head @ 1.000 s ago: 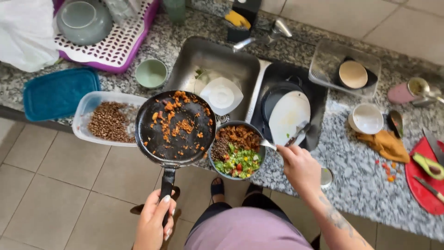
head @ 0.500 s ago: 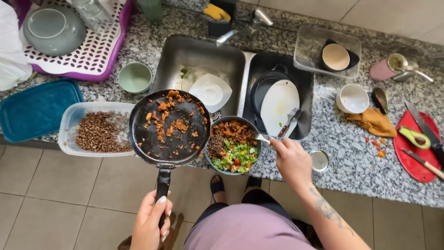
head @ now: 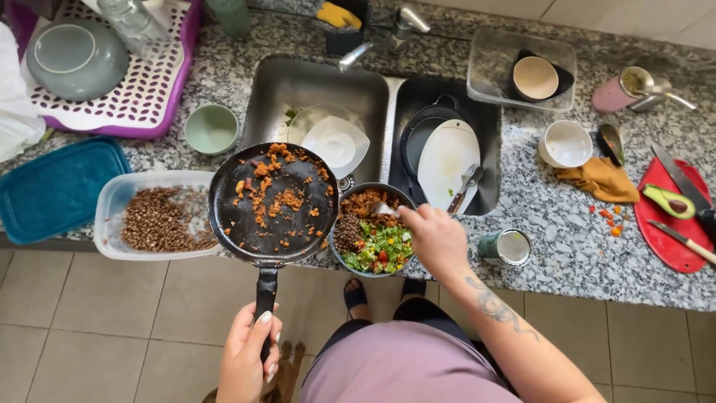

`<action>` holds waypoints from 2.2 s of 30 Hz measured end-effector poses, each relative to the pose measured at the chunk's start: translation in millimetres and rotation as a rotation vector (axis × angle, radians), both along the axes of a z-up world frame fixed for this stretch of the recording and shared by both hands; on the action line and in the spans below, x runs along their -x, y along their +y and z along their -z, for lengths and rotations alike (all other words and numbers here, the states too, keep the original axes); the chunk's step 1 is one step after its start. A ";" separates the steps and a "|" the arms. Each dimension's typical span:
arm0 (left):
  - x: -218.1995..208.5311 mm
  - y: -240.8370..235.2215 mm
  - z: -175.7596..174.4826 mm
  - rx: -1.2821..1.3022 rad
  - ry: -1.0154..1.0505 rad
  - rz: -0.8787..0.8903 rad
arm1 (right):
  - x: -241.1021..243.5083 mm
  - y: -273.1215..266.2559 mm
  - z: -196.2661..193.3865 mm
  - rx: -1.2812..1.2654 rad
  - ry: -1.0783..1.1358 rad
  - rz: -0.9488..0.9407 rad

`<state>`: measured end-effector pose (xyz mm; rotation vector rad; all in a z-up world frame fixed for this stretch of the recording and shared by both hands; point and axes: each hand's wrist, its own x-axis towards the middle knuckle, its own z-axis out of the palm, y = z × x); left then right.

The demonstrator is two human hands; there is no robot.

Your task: The person assembles a meal by transferring cooked beans and a chopped salad into a bowl. They then add cooked chicken pieces from a frying pan into a separate container and scrape remaining bits from another pan into the bowl. Finally, they discard the leftover food from the pan into a trash bin.

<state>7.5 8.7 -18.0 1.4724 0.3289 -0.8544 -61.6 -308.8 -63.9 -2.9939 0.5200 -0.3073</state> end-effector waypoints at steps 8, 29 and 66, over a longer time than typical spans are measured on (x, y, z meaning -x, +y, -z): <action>0.0 4.8 7.4 0.004 -0.012 -0.011 | 26.5 -16.3 -18.6 0.033 0.029 0.090; -8.3 -3.4 3.9 -0.016 -0.027 0.031 | 77.7 -25.4 -21.1 -0.052 -0.033 0.118; -10.3 -29.9 4.3 0.004 0.041 0.077 | 96.8 -66.9 -3.5 0.040 0.011 0.075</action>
